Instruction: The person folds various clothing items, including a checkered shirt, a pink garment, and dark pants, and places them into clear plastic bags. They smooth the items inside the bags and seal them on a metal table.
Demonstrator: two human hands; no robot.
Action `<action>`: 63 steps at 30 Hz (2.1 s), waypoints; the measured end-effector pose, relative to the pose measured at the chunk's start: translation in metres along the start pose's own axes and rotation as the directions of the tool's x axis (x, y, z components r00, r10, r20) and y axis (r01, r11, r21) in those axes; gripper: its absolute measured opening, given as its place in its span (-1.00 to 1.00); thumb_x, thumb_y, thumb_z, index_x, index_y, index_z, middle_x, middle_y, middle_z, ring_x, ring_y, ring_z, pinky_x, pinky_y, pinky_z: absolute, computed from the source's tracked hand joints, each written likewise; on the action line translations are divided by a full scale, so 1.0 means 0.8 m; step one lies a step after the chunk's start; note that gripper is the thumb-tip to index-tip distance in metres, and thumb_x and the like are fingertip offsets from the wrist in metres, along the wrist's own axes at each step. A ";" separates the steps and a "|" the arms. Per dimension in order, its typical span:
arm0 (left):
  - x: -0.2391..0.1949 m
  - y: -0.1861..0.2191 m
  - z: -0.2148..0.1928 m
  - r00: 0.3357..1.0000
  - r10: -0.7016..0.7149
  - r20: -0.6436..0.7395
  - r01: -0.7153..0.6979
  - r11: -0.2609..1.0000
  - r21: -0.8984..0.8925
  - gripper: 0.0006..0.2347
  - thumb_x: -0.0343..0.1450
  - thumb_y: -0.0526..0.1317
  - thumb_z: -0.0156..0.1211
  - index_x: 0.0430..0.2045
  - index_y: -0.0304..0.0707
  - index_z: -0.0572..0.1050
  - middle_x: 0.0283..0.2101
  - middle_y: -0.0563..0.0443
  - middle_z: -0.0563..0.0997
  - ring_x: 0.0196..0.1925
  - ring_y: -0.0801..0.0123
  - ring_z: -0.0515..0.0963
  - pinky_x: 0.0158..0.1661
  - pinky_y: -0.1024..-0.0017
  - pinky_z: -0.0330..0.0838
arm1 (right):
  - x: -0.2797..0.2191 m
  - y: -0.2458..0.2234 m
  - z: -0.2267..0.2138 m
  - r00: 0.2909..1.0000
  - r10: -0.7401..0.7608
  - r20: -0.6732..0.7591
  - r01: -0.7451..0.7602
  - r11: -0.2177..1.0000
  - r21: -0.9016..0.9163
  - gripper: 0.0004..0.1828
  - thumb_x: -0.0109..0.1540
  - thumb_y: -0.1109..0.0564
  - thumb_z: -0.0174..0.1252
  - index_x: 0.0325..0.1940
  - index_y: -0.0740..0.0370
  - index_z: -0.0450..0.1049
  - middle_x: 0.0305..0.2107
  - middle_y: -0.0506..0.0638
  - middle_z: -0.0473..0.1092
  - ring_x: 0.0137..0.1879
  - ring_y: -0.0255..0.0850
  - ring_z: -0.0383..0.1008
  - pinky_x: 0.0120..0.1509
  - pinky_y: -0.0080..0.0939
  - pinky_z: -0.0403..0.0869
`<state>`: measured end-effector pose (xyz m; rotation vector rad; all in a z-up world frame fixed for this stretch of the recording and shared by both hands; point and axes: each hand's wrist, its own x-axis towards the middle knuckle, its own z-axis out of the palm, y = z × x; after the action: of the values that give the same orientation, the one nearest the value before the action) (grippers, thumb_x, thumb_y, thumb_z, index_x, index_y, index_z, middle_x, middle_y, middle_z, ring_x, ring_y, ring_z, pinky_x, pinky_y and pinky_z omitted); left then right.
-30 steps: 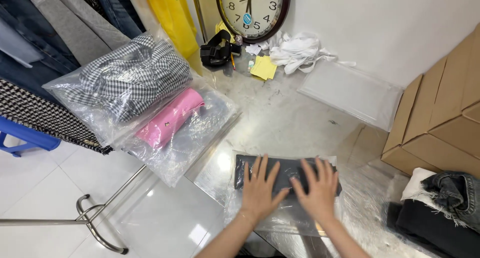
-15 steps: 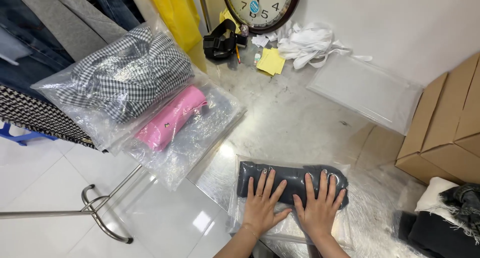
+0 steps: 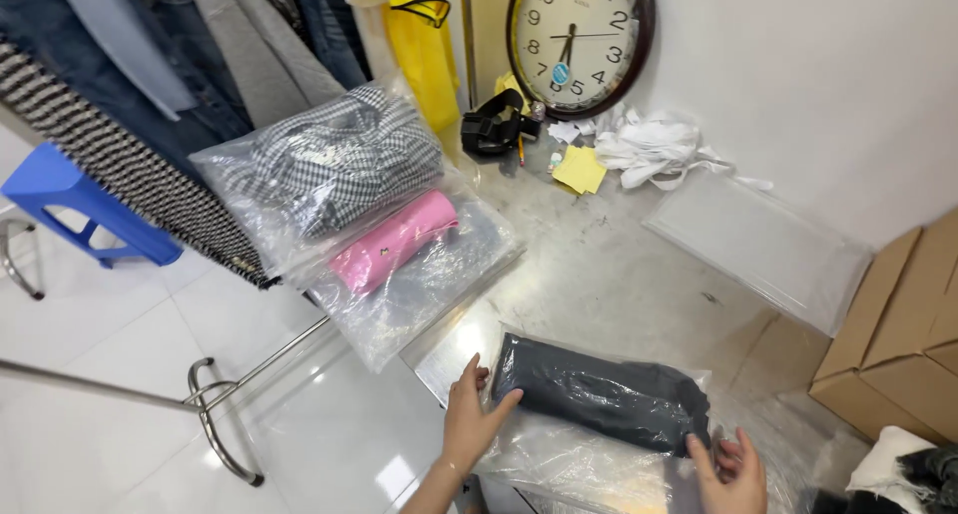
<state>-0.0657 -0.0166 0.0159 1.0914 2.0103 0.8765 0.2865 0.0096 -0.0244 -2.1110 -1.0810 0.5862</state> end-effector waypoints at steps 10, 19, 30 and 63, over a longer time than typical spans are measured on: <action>0.040 0.069 -0.039 0.800 -0.370 0.472 0.428 0.904 -0.016 -0.27 0.02 0.18 0.56 0.04 -0.13 0.51 0.08 0.10 0.67 0.06 0.39 0.65 0.03 0.48 0.53 | 0.099 -0.039 -0.008 0.793 0.371 0.483 -0.286 0.927 -0.243 -0.14 0.15 -0.42 0.27 -0.01 0.48 0.81 -0.09 0.25 0.69 0.08 0.04 0.58 0.25 -0.17 0.31; 0.064 0.091 -0.156 0.988 -0.049 0.147 0.110 0.891 -0.441 -0.41 0.08 0.04 0.65 -0.04 -0.03 0.52 -0.04 0.23 0.72 0.00 0.62 0.66 0.06 0.61 0.53 | 0.085 -0.222 0.044 0.929 -0.003 0.369 -0.153 0.906 0.395 -0.49 0.32 0.14 0.26 0.38 0.20 0.53 0.01 0.07 0.50 0.16 -0.18 0.41 0.24 -0.26 0.30; 0.199 0.174 -0.504 0.869 -0.094 -0.487 -0.191 0.842 -0.504 -0.28 0.21 0.09 0.60 0.18 -0.29 0.41 0.22 -0.48 0.54 0.39 -0.21 0.45 0.33 0.00 0.37 | 0.015 -0.732 0.293 0.667 -0.651 0.363 0.235 0.645 0.727 -0.39 0.33 -0.14 0.36 0.30 0.31 0.46 -0.14 0.13 0.48 -0.06 -0.20 0.44 0.03 -0.16 0.49; 0.209 0.046 0.077 0.664 0.420 0.618 -0.570 0.820 0.056 -0.36 0.37 -0.05 0.30 0.35 -0.11 0.19 0.50 -0.43 -0.06 0.55 -0.21 -0.11 0.42 -0.11 -0.17 | 0.255 -0.213 0.064 0.990 -0.021 0.141 0.036 0.993 -0.109 -0.73 0.28 -0.03 0.31 -0.03 0.06 0.77 -0.14 -0.08 0.70 0.03 -0.21 0.65 0.18 -0.23 0.44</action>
<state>-0.0706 0.1595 -0.0284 1.8601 1.3196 0.4411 0.2775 0.2691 0.0515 -2.1719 -1.2454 0.6825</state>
